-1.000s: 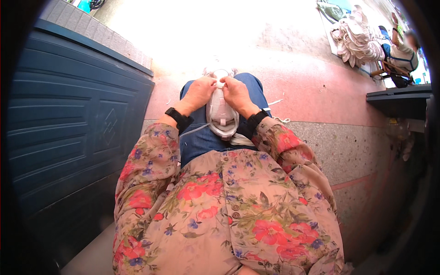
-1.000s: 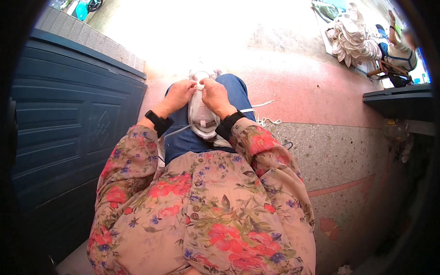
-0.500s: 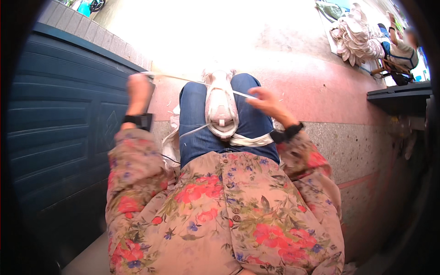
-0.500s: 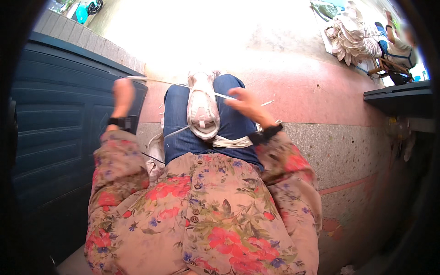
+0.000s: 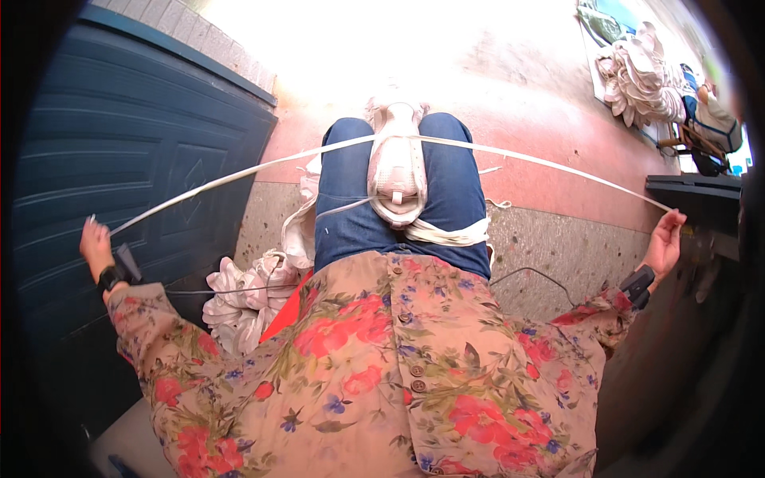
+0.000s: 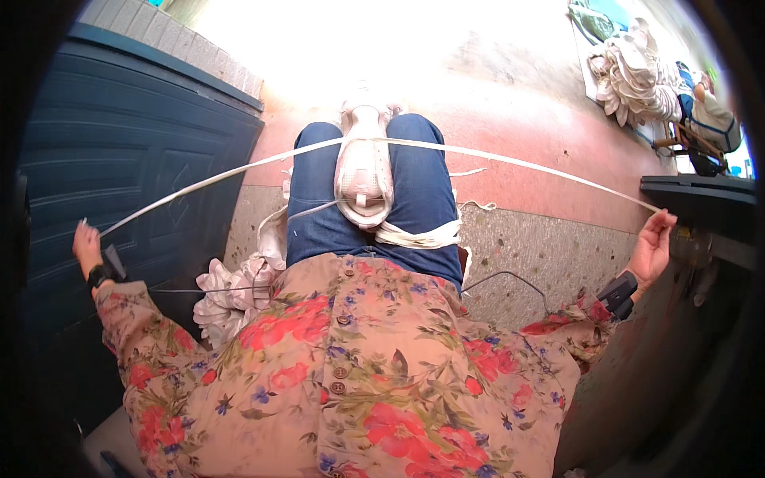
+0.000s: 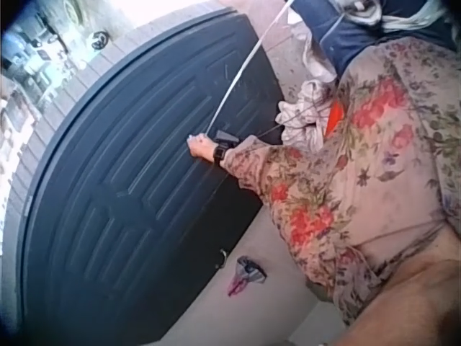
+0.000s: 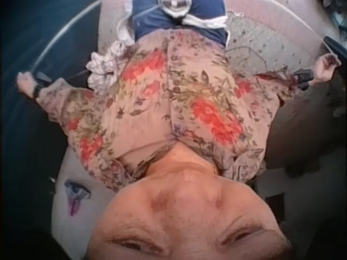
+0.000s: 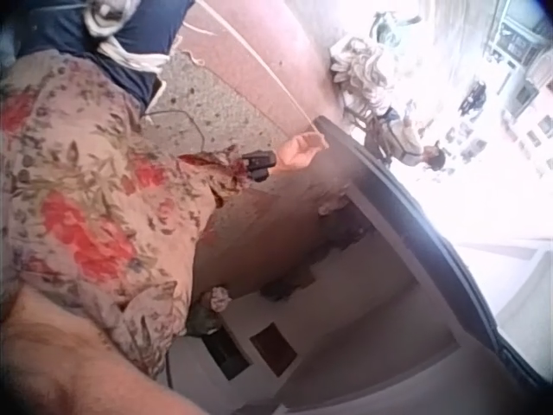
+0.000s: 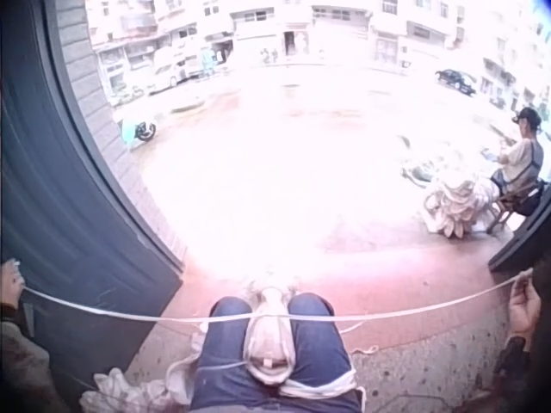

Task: The person laces a shoe by hand, threading the lace through eyelets, pulling it tight, and wrapping the excess around the shoe. They then repeat the entire process on a second shoe.

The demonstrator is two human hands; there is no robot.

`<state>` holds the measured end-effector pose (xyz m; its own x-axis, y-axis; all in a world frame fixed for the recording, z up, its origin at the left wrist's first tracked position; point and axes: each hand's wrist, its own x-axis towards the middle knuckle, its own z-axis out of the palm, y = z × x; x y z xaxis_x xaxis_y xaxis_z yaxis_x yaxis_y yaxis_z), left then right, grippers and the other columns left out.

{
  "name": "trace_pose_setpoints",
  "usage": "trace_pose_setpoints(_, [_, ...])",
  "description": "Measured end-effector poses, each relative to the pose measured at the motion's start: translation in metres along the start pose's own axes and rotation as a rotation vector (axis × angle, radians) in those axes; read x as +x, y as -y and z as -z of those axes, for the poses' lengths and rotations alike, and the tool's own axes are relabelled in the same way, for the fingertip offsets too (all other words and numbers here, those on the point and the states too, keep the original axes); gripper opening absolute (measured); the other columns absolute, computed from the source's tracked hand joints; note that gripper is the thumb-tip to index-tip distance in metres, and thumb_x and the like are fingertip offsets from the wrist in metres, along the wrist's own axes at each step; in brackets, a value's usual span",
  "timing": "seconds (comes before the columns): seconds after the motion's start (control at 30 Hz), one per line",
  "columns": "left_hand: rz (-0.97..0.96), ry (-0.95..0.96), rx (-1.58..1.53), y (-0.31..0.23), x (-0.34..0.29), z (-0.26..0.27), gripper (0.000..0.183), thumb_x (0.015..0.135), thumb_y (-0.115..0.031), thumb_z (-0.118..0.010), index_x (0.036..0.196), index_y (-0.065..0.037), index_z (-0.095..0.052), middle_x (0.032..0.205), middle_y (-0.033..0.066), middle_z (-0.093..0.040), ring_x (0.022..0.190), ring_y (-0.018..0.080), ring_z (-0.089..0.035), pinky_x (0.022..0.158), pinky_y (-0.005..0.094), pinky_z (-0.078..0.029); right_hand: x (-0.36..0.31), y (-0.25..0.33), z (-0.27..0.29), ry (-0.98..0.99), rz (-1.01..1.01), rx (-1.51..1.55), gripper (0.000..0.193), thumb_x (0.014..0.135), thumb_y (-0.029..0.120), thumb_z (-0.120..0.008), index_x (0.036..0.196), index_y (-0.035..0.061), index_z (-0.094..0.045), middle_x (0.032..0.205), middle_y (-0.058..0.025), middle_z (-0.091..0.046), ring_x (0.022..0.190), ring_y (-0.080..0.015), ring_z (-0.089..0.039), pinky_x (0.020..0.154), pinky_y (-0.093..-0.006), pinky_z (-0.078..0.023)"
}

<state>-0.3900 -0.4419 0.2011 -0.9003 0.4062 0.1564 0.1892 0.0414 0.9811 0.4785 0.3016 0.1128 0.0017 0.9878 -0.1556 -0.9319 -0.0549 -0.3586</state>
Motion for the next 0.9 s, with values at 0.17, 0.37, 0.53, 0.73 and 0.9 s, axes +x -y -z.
trace_pose_setpoints(0.17, [0.268,0.059,-0.034,0.010,-0.026,-0.294,0.022,0.082,-0.006,-0.054,0.104,-0.002,-0.050,0.061,-0.0042,-0.039,0.047,0.0032,-0.035,0.041,0.0169,-0.030,-0.023,-0.122,-0.045,0.323,-0.005,-0.815,0.019,0.089,0.009,-0.046,0.102,0.0001,-0.056,0.094,-0.0092,-0.060,0.085,-0.0167,-0.057,0.086,-0.0281,-0.045])
trace_pose_setpoints(0.37, [0.522,0.601,0.254,0.021,-0.094,-0.493,0.034,0.076,-0.009,-0.061,0.106,0.003,-0.052,0.081,0.0072,-0.061,0.065,0.0110,-0.058,0.057,0.0198,-0.045,-0.111,-0.303,-0.022,1.224,0.154,-1.618,0.010,0.078,0.008,-0.055,0.081,0.0028,-0.062,0.076,-0.0141,-0.058,0.076,-0.0269,-0.057,0.068,-0.0342,-0.045])
trace_pose_setpoints(0.53, [0.707,0.907,0.110,0.045,-0.138,-0.575,0.014,0.082,-0.011,-0.053,0.089,0.001,-0.054,0.084,0.0107,-0.060,0.075,0.0133,-0.059,0.063,0.0222,-0.047,-0.142,-0.369,-0.007,1.268,-0.180,-1.854,0.016,0.078,0.019,-0.053,0.077,0.0070,-0.064,0.072,-0.0112,-0.059,0.074,-0.0299,-0.056,0.066,-0.0405,-0.043])
trace_pose_setpoints(0.73, [0.807,0.866,0.129,0.062,-0.148,-0.627,0.011,0.084,-0.010,-0.049,0.085,0.001,-0.053,0.080,0.0086,-0.059,0.074,0.0138,-0.058,0.061,0.0234,-0.046,-0.129,-0.388,-0.004,1.255,0.234,-1.987,0.012,0.075,0.016,-0.054,0.073,0.0094,-0.063,0.076,-0.0078,-0.056,0.082,-0.0262,-0.052,0.067,-0.0399,-0.039])
trace_pose_setpoints(0.9, [0.718,0.703,0.228,0.082,-0.161,-0.639,0.009,0.083,-0.009,-0.048,0.083,-0.001,-0.054,0.075,0.0069,-0.058,0.070,0.0130,-0.057,0.059,0.0229,-0.045,-0.125,-0.396,-0.016,1.367,0.305,-2.107,0.011,0.071,0.015,-0.054,0.070,0.0082,-0.062,0.078,-0.0062,-0.057,0.084,-0.0242,-0.052,0.069,-0.0378,-0.039])
